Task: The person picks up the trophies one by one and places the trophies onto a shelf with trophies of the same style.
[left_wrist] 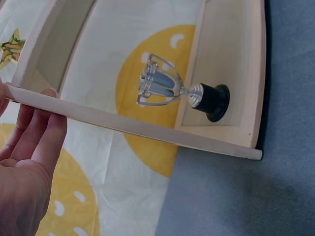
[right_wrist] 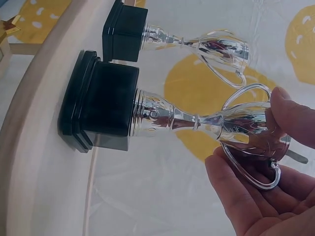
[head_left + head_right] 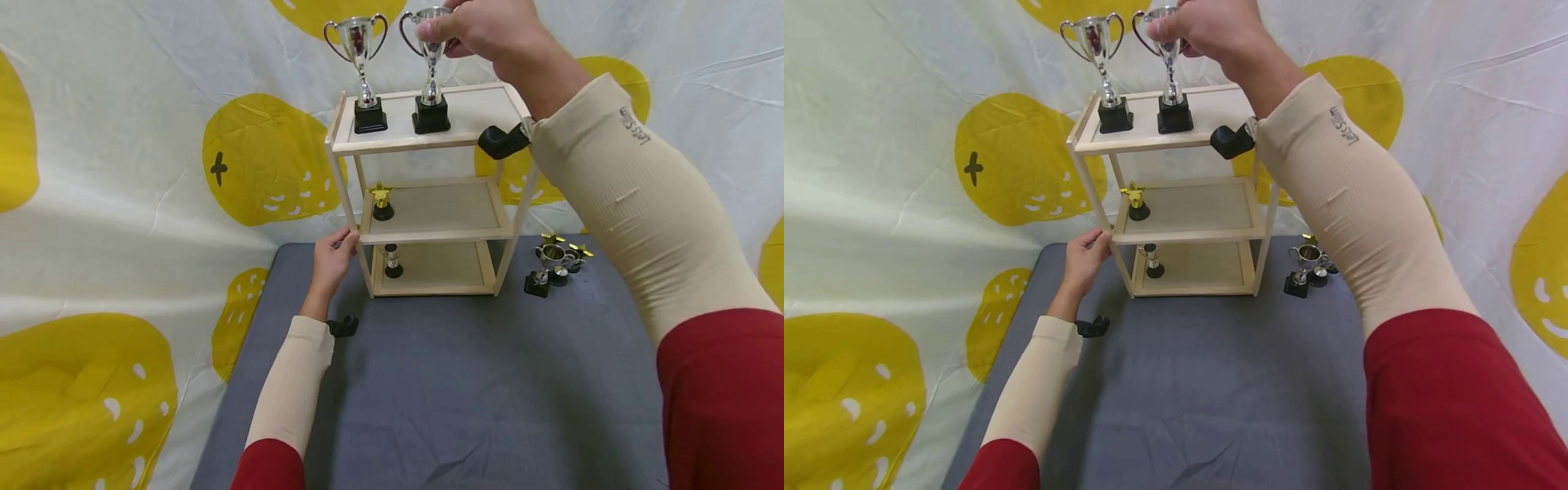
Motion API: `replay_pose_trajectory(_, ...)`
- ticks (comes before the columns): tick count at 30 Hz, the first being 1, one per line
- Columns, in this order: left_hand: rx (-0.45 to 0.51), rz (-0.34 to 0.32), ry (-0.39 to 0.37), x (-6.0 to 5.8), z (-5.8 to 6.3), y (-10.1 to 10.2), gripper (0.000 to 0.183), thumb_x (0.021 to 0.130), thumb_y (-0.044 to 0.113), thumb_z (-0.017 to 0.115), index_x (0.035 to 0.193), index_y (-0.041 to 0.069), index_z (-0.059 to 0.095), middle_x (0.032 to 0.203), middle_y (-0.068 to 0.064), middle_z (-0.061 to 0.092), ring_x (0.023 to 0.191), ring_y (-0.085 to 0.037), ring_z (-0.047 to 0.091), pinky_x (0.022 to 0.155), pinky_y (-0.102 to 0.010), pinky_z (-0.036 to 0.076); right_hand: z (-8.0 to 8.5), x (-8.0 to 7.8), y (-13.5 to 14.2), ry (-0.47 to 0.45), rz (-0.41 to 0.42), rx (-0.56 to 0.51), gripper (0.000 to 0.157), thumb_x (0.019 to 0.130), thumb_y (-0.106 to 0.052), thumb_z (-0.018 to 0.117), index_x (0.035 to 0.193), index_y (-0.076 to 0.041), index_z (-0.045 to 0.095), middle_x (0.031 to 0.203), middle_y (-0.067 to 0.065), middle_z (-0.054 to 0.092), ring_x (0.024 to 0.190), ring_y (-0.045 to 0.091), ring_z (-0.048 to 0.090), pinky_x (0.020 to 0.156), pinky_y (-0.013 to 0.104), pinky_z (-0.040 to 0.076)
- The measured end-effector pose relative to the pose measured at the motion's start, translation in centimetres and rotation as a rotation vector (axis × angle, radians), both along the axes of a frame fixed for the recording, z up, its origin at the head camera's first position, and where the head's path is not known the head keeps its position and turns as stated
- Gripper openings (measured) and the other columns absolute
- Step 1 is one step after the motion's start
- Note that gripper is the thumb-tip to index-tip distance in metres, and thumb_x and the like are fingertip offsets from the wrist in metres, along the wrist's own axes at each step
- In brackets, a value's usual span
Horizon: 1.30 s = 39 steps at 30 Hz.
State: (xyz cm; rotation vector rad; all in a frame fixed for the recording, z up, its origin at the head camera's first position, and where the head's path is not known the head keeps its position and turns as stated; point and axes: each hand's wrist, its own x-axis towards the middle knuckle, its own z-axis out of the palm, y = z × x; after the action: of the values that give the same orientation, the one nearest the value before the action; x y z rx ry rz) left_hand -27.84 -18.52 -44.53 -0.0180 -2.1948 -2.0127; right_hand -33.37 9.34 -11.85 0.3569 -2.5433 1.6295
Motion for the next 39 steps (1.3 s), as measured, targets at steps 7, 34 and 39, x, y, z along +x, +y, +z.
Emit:
replay_pose_trajectory(7,0.006,-0.005,-0.001,0.2,0.1,0.1,0.042,0.105,0.021,0.062,0.142,0.000,0.063,0.150,-0.021,0.058,0.133,-0.038,0.062,0.110,-0.041,0.057,0.0,-0.6,-0.3,-0.016,-0.011,-0.014,0.030,0.094,-0.028,0.077,0.121,-0.018,0.067,0.105,-0.012,0.060,0.100,0.011,0.056,0.119,0.028,0.050)
replay_pose_trajectory(34,-0.001,0.003,-0.021,0.1,-0.1,0.7,0.041,0.105,0.019,0.063,0.141,-0.002,0.063,0.151,-0.022,0.057,0.132,-0.038,0.062,0.109,-0.042,0.057,-0.8,-0.3,1.9,0.011,-0.062,0.012,0.060,0.091,-0.033,0.080,0.145,-0.021,0.056,0.127,-0.010,0.057,0.107,0.011,0.057,0.121,0.027,0.046)
replay_pose_trajectory(39,-0.018,0.003,-0.024,-0.1,-0.2,0.6,0.041,0.106,0.020,0.063,0.141,-0.001,0.063,0.149,-0.022,0.059,0.132,-0.038,0.063,0.110,-0.043,0.057,-1.1,0.1,4.6,0.015,-0.098,0.026,0.057,0.094,-0.034,0.077,0.146,-0.026,0.056,0.123,-0.014,0.060,0.108,0.013,0.059,0.125,0.030,0.043)
